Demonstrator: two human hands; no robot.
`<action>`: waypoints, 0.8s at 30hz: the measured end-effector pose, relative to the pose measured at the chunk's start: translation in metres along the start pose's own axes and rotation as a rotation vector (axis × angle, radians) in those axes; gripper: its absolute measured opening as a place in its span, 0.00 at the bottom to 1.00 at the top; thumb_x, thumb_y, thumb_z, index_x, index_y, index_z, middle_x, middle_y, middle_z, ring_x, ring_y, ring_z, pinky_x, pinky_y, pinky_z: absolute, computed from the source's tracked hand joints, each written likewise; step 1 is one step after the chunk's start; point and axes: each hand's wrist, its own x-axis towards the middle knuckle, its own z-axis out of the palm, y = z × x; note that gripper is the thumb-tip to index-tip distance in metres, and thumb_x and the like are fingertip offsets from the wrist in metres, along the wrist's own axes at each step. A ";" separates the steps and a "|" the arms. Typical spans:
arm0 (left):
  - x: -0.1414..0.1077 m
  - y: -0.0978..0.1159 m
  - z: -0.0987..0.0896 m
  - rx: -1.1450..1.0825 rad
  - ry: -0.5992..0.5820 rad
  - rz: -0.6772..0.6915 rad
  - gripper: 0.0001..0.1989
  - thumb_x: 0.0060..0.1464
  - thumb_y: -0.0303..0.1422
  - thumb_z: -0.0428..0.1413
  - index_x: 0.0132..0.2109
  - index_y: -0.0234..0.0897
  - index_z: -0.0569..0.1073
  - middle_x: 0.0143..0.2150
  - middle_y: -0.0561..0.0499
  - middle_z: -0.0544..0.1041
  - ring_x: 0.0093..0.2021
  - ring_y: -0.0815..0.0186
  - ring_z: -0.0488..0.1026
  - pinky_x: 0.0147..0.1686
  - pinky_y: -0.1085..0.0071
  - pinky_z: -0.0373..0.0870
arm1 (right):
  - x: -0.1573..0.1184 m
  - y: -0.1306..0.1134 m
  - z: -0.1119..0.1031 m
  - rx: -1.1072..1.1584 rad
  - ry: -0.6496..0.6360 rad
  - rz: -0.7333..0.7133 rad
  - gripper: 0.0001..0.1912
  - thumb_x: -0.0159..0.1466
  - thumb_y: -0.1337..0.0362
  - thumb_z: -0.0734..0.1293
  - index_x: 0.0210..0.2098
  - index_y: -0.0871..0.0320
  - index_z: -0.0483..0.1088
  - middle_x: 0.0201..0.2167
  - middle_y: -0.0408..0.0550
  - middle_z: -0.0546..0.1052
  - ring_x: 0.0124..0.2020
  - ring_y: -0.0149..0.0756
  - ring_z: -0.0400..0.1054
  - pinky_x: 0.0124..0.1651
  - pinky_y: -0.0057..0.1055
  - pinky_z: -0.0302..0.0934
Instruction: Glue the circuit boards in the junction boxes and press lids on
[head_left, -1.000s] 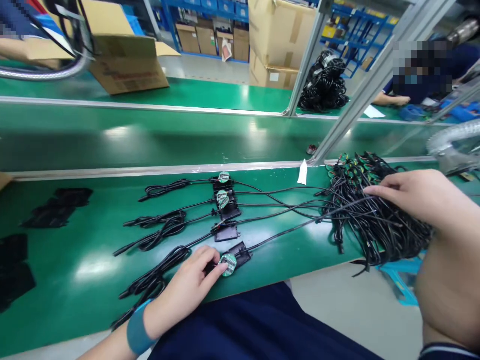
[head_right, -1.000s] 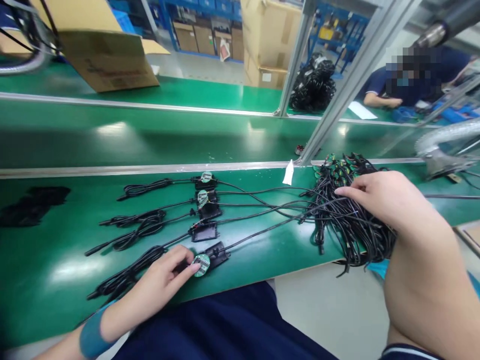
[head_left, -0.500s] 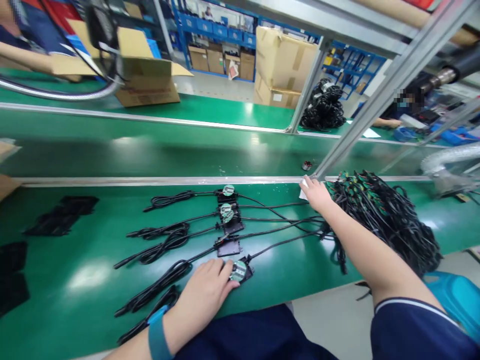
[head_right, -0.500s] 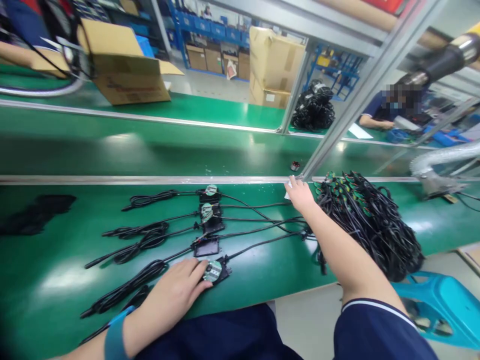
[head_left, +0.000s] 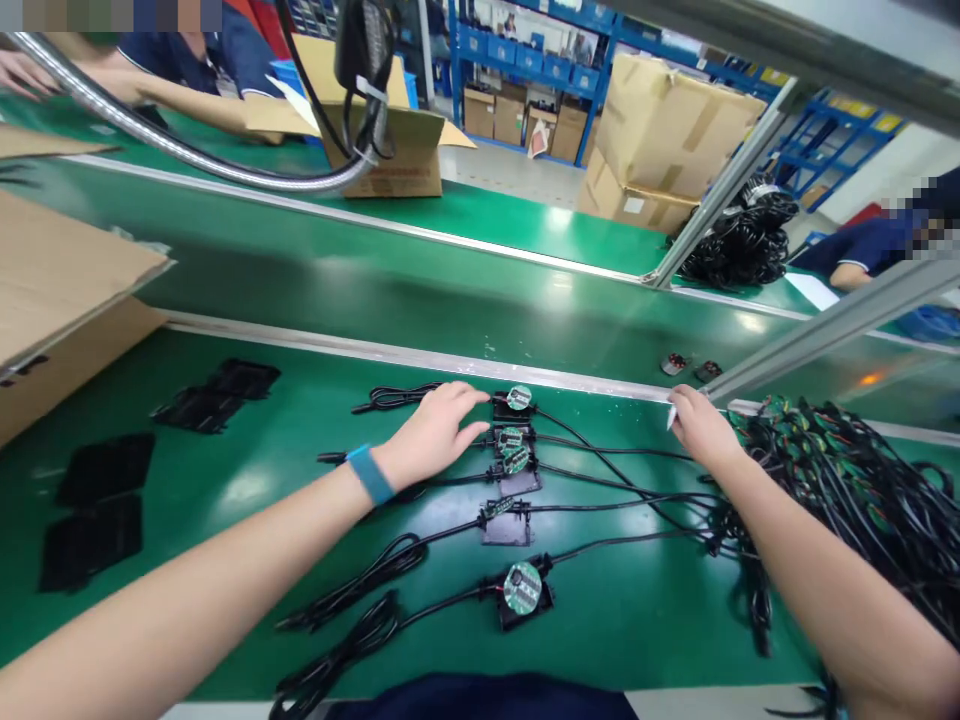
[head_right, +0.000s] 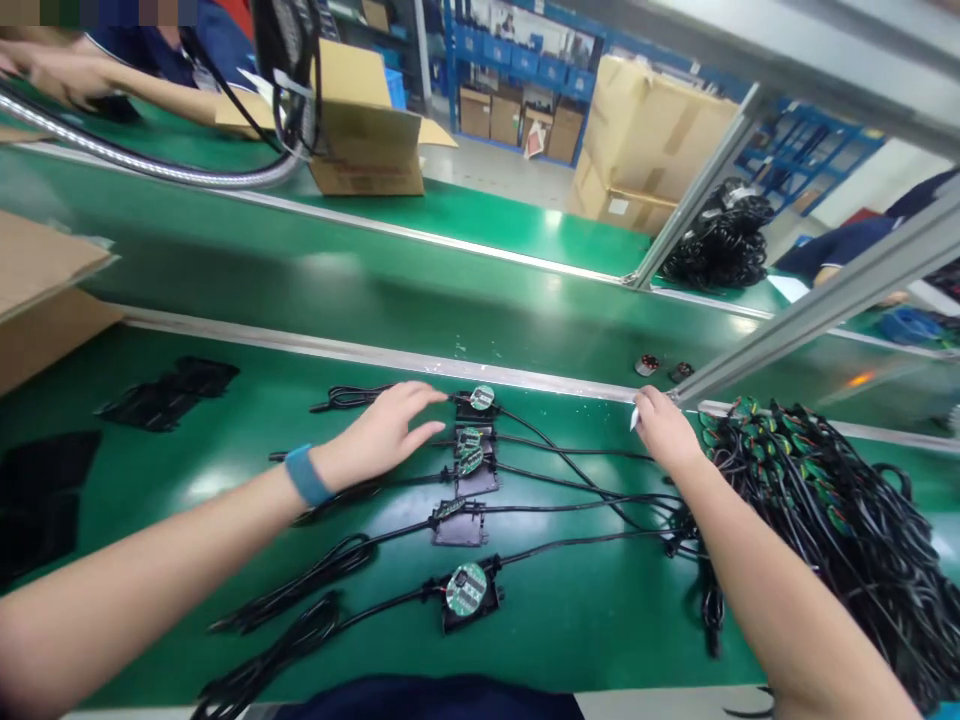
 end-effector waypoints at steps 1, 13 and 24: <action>0.015 -0.008 0.005 -0.003 -0.016 0.011 0.18 0.63 0.36 0.54 0.58 0.36 0.70 0.54 0.41 0.72 0.56 0.53 0.69 0.57 0.51 0.66 | 0.001 -0.010 -0.006 0.106 0.134 0.080 0.12 0.67 0.66 0.61 0.47 0.63 0.70 0.51 0.65 0.74 0.52 0.50 0.69 0.54 0.46 0.65; 0.070 -0.041 0.046 -0.252 -0.103 0.082 0.18 0.54 0.36 0.64 0.51 0.36 0.75 0.46 0.45 0.77 0.48 0.57 0.73 0.50 0.60 0.70 | 0.080 -0.150 -0.047 1.681 0.442 0.709 0.17 0.52 0.57 0.78 0.33 0.59 0.72 0.28 0.43 0.77 0.22 0.26 0.66 0.24 0.24 0.61; 0.062 -0.040 0.053 -0.261 -0.022 0.053 0.17 0.52 0.34 0.65 0.49 0.36 0.75 0.41 0.47 0.76 0.41 0.59 0.73 0.42 0.64 0.70 | 0.120 -0.216 -0.051 0.669 0.213 -0.070 0.12 0.68 0.61 0.64 0.29 0.56 0.73 0.28 0.47 0.74 0.32 0.37 0.69 0.37 0.34 0.64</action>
